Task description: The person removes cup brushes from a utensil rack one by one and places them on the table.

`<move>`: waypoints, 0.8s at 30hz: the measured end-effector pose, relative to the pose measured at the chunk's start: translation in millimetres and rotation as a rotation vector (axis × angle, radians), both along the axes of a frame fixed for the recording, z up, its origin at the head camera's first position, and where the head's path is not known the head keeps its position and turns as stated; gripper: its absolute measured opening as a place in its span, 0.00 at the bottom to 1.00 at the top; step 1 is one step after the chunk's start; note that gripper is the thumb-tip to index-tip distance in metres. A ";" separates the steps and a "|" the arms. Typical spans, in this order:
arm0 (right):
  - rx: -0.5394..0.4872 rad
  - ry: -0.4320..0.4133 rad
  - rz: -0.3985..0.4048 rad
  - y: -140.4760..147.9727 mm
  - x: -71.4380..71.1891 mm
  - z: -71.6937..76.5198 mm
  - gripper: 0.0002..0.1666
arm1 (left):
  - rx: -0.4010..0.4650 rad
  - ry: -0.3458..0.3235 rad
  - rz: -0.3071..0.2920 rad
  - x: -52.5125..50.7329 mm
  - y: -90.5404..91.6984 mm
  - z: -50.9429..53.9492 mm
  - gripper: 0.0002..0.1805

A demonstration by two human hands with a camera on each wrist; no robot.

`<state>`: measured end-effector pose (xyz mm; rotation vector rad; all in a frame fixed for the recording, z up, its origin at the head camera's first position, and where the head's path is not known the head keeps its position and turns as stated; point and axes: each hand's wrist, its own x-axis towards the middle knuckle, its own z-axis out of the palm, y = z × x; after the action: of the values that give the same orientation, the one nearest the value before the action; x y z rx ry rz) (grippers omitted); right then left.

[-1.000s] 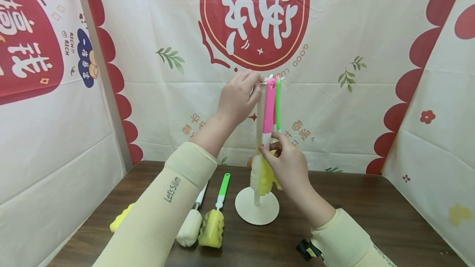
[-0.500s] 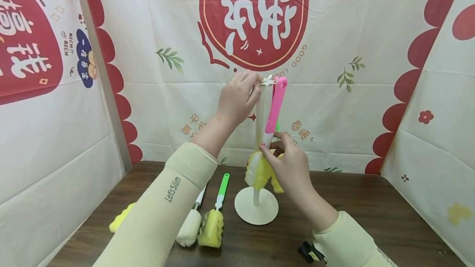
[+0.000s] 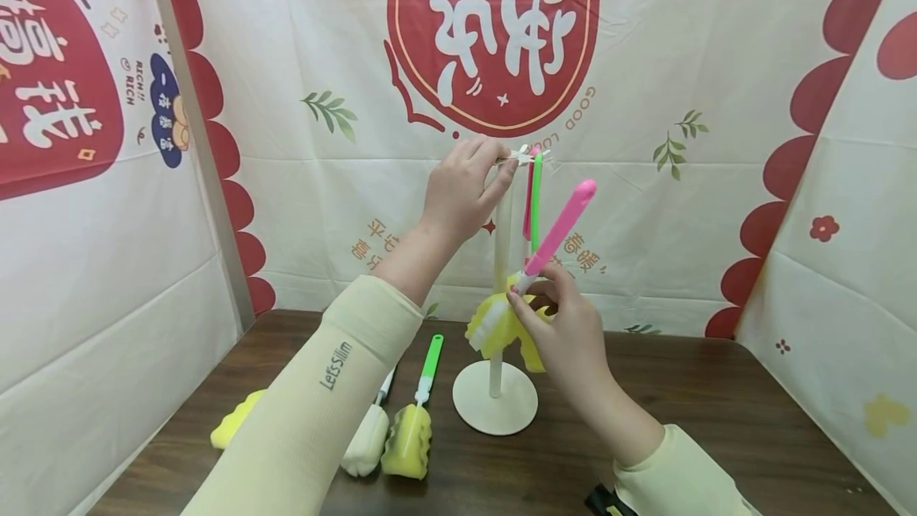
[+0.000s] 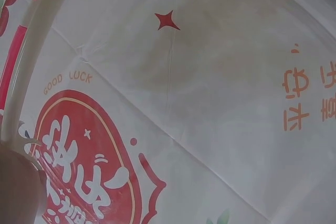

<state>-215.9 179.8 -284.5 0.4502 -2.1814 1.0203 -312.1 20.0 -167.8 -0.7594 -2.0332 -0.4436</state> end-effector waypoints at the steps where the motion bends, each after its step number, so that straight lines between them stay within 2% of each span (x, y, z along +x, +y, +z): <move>1: -0.001 0.006 0.007 0.6 0.1 -1.0 0.19 | 0.001 0.001 0.002 0.1 0.3 -0.2 0.16; 4: -0.013 0.027 0.029 2.1 0.6 -3.8 0.19 | 0.006 0.009 0.017 -0.1 1.5 -1.3 0.16; 9: -0.073 0.059 0.121 3.5 2.8 -6.5 0.19 | 0.011 0.029 0.050 -1.2 2.7 -2.3 0.12; 14: -0.118 0.160 0.228 2.8 5.2 -8.6 0.20 | 0.023 0.050 0.056 -1.0 2.6 -1.0 0.11; 18: -0.120 0.224 0.235 4.0 7.6 -10.5 0.23 | 0.024 0.039 0.054 0.0 2.5 -0.2 0.11; 21: -0.141 0.212 0.239 5.7 10.4 -11.0 0.24 | 0.029 0.039 0.051 -0.6 2.7 -1.3 0.11; 24: -0.174 0.185 0.280 7.3 13.8 -10.3 0.24 | 0.029 0.033 0.049 -1.2 3.0 -2.1 0.11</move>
<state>-202.1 187.1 -294.8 0.7517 -1.8815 1.2533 -313.3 23.0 -169.9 -0.6935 -2.0064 -0.4288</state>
